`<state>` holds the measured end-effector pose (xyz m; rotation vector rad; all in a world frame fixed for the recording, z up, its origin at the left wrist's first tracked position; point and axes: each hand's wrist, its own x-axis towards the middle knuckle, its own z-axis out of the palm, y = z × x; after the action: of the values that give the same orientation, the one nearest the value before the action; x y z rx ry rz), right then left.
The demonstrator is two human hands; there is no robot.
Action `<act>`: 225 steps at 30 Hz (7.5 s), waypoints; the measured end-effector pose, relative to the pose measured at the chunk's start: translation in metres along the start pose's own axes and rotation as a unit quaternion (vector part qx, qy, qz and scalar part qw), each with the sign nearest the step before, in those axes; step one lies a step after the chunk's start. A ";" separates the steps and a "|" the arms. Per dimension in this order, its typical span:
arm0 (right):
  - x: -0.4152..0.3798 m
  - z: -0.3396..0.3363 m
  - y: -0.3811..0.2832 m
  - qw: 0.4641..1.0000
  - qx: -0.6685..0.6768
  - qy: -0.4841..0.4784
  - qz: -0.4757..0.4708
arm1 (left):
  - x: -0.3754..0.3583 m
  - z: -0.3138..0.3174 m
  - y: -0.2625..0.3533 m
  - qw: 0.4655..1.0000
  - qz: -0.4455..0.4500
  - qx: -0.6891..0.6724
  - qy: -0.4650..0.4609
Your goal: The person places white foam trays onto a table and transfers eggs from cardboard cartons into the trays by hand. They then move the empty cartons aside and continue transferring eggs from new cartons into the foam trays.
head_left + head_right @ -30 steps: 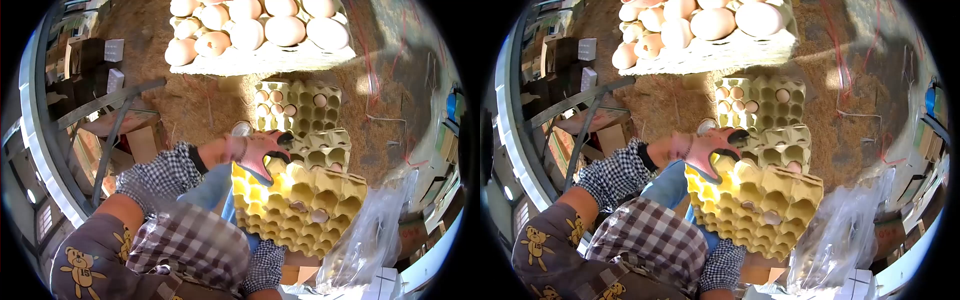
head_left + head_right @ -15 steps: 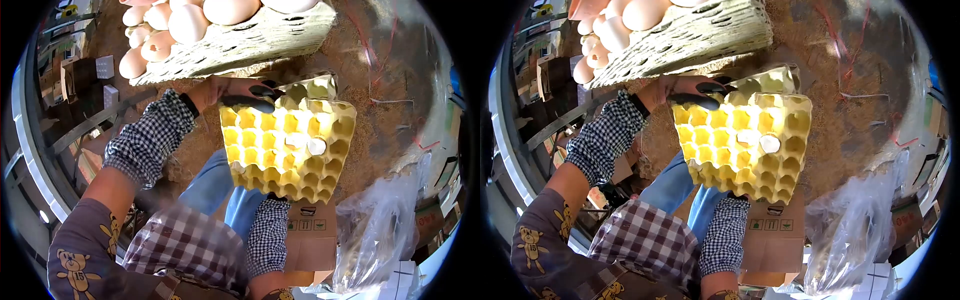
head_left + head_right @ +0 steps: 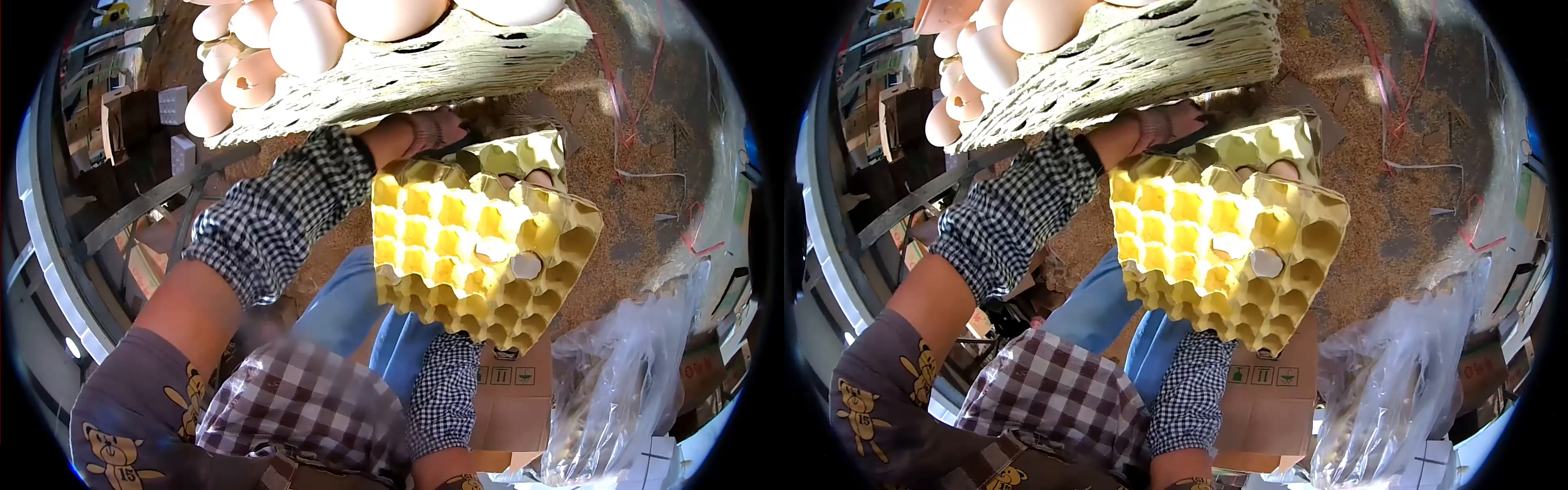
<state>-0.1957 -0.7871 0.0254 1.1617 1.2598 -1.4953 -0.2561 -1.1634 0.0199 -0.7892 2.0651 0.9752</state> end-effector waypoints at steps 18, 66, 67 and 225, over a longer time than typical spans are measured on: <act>-0.006 -0.006 0.010 1.000 0.013 0.001 0.010 | -0.036 0.011 0.033 0.992 -0.019 -0.095 0.081; -0.297 0.037 -0.066 0.909 -0.304 -0.229 -0.170 | -0.384 0.017 0.009 0.825 0.257 -0.467 0.187; -0.313 0.039 -0.063 0.901 -0.317 -0.239 -0.175 | -0.403 0.015 0.002 0.815 0.261 -0.467 0.223; -0.826 0.145 0.683 -0.455 -0.357 -0.636 -0.511 | -1.185 0.290 -0.305 0.598 -0.455 -0.311 0.582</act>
<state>0.6255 -0.9985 0.6965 3.1115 0.1425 0.1835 0.7369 -0.8262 0.7126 -3.1120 1.5196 0.4800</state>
